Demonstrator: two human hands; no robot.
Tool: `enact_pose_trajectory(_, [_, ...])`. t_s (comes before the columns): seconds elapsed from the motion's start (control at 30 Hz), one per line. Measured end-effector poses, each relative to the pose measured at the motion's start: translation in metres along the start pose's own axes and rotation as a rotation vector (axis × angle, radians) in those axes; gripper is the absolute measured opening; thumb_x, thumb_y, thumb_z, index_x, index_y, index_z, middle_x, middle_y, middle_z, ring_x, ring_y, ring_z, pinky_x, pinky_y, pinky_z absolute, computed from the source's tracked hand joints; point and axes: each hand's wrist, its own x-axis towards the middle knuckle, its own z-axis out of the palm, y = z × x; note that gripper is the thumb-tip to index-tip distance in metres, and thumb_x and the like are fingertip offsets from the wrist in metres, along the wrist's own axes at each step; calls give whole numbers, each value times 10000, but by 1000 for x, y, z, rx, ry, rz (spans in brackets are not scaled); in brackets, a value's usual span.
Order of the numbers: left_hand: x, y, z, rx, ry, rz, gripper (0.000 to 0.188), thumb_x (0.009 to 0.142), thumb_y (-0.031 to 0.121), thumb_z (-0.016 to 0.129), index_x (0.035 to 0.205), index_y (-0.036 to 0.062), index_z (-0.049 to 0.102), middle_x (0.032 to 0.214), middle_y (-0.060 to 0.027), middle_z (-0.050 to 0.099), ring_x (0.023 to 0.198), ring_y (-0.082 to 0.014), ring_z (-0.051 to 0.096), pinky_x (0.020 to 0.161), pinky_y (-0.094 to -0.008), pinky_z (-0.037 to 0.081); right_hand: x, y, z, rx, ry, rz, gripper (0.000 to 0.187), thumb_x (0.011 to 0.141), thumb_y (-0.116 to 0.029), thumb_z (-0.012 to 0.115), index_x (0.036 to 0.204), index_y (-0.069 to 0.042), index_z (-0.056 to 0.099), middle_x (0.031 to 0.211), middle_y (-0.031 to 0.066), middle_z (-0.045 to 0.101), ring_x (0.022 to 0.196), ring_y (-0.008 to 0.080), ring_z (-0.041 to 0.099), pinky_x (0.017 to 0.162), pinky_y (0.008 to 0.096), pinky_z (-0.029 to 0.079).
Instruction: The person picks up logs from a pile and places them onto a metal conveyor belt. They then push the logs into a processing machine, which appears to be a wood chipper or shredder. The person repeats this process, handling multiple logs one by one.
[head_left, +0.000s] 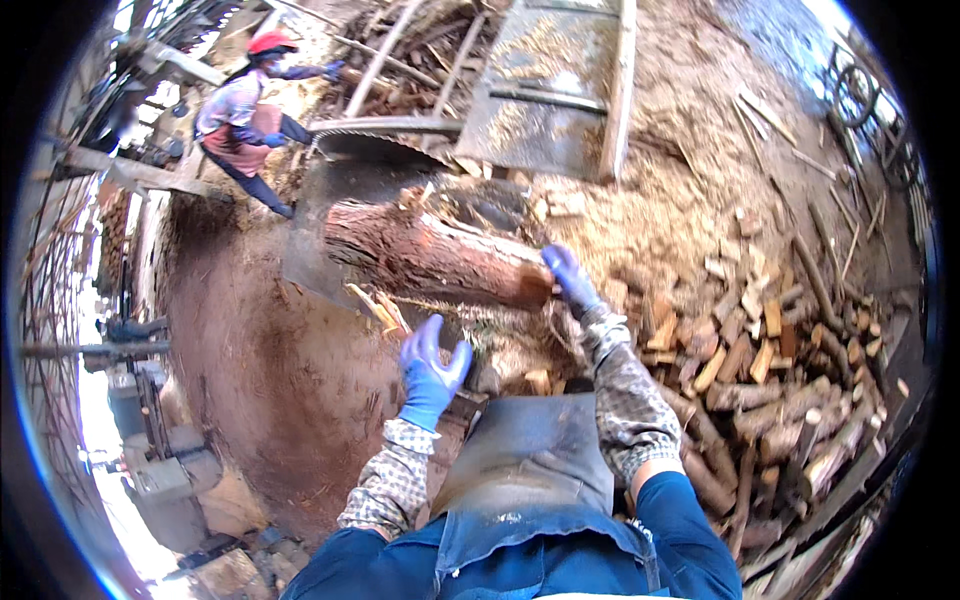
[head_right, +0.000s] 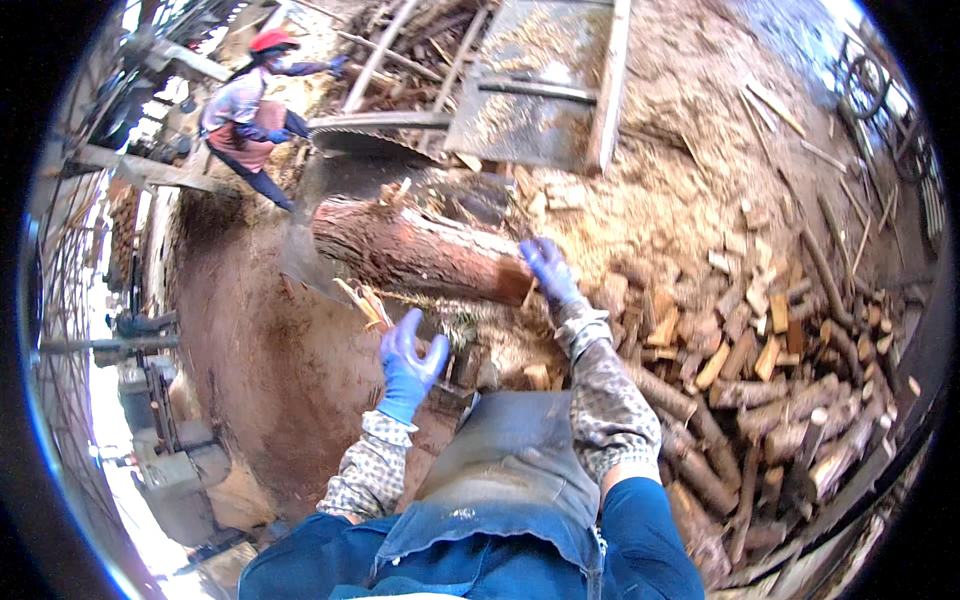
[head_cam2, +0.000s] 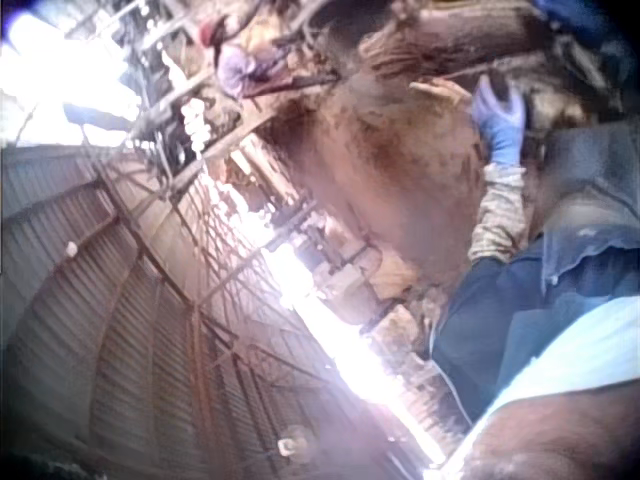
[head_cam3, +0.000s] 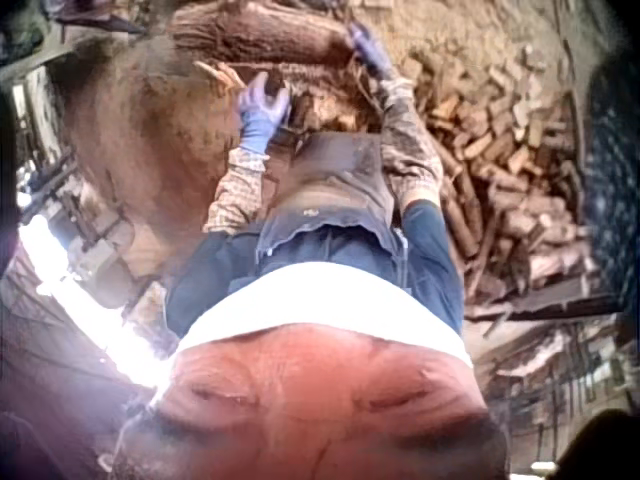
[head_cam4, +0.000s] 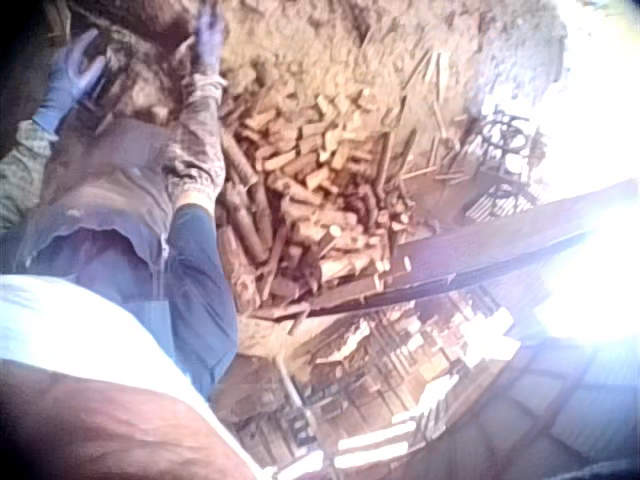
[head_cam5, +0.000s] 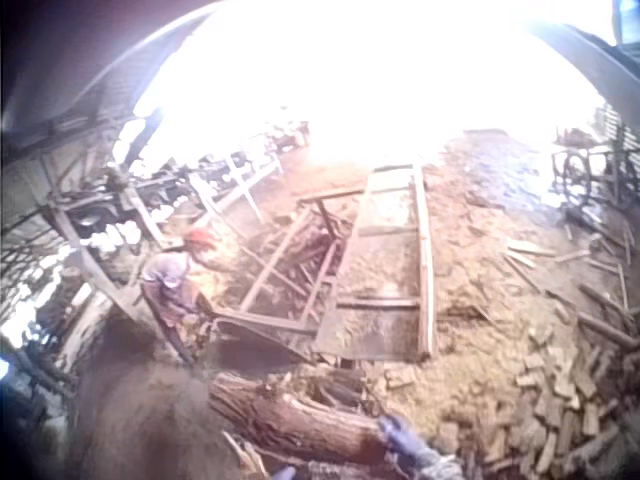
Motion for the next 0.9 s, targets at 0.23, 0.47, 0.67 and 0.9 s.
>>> enact_pose_trajectory(0.23, [3,27,51,-561,-263,-538,893,776,365,777,1411,-40,296,1219,-285,546,1032,-327,601,851,-364,500,-2,5,27,19,137,142,416,810,-430,728,846,-39,590,734,9,589,657,131,522,622,273,450])
enact_pose_trajectory(0.47, [1,36,49,-899,212,-1078,1027,750,265,824,1451,-40,138,1449,-224,285,1301,-275,349,1088,-359,322,-101,36,69,-531,-138,243,548,744,-518,692,843,15,608,800,209,641,745,314,620,705,407,486])
enact_pose_trajectory(0.67, [-32,-9,79,-945,65,-1091,1102,731,319,838,1474,-37,106,1479,-198,293,1310,-276,368,1091,-375,327,-114,75,32,183,-200,640,260,829,-300,681,890,-48,662,783,10,650,664,132,585,616,296,481])
enact_pose_trajectory(0.9, [-26,-23,84,-944,-57,-1060,1159,699,417,842,1471,-43,111,1439,-187,369,1254,-258,436,1054,-368,381,-28,160,-65,-351,116,418,435,872,-395,624,1069,-9,665,951,149,706,891,261,668,786,365,512])
